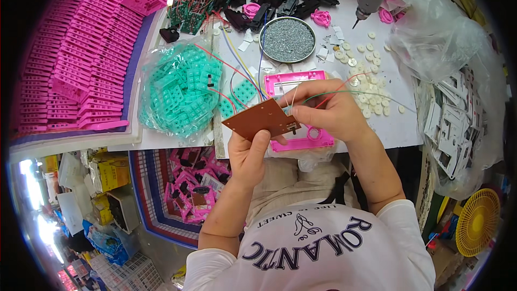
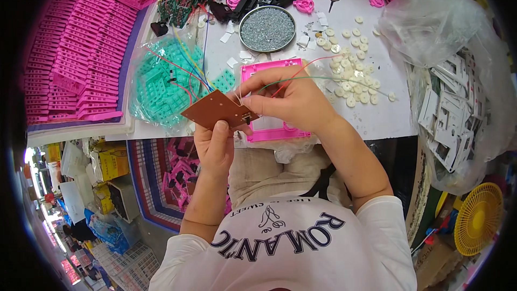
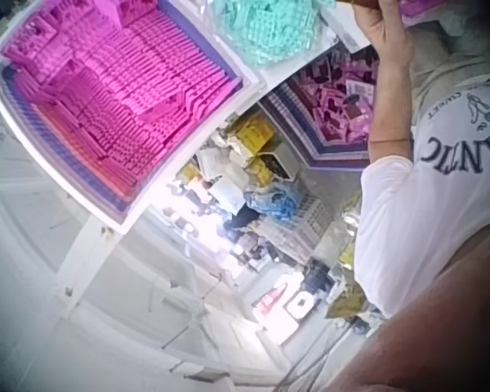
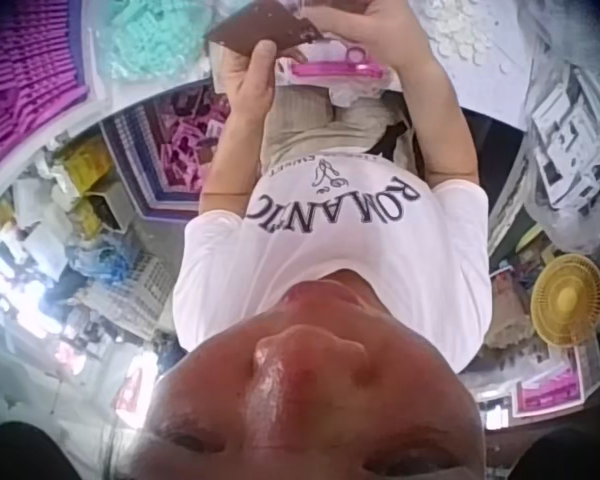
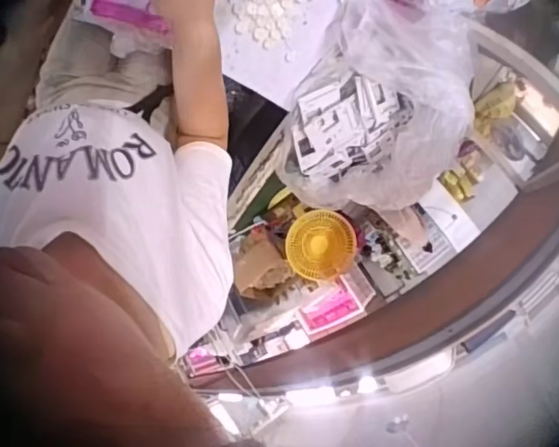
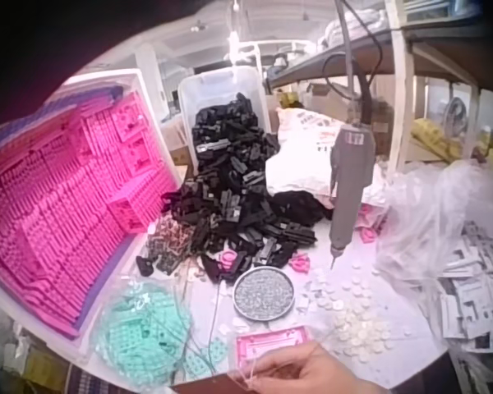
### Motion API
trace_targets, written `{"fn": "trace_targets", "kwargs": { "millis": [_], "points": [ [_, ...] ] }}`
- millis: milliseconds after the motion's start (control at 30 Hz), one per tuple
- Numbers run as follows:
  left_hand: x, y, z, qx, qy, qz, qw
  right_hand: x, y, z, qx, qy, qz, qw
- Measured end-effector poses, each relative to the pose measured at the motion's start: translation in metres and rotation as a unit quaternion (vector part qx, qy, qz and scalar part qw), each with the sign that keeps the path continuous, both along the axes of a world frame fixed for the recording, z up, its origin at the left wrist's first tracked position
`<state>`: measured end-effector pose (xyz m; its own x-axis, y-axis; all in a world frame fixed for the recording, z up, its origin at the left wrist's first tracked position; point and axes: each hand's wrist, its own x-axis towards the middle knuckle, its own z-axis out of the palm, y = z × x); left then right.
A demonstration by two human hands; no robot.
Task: Assemble small plastic toy components and electronic wires using a handheld assembly tool and a pink jig.
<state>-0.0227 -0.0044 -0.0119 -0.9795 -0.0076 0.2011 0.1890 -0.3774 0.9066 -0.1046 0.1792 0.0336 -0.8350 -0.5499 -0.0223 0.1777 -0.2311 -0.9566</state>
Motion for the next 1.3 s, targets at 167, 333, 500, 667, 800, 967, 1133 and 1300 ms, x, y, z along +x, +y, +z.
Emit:
{"fn": "trace_targets", "kwargs": {
  "millis": [167,333,500,667,800,967,1133,1300],
  "points": [
    [0.001,0.002,-0.007,-0.018,0.034,0.003,0.999,0.004,0.011,0.006,-0.012,-0.085,0.099,0.991],
    [0.003,-0.001,0.003,-0.067,0.066,-0.045,0.995,0.008,0.015,-0.022,-0.093,0.196,-0.029,0.976],
    [0.006,-0.01,0.0,-0.203,0.099,-0.063,0.972,0.036,0.023,-0.019,-0.065,0.078,-0.132,0.986],
    [0.007,-0.011,-0.001,-0.314,0.17,-0.115,0.927,0.086,0.037,-0.028,-0.097,-0.25,-0.215,0.939],
    [0.019,0.007,-0.001,-0.329,0.183,-0.192,0.906,0.147,0.082,-0.058,-0.111,-0.439,-0.218,0.865],
    [0.035,-0.005,-0.014,-0.279,0.119,-0.229,0.925,0.198,0.189,-0.084,0.194,-0.35,-0.385,0.832],
    [0.02,0.006,0.006,-0.291,0.16,-0.3,0.894,0.12,0.19,0.03,0.466,0.384,-0.068,0.795],
    [0.02,0.004,0.018,-0.29,0.105,-0.314,0.898,0.067,0.067,0.006,0.206,0.37,0.179,0.888]
  ]
}}
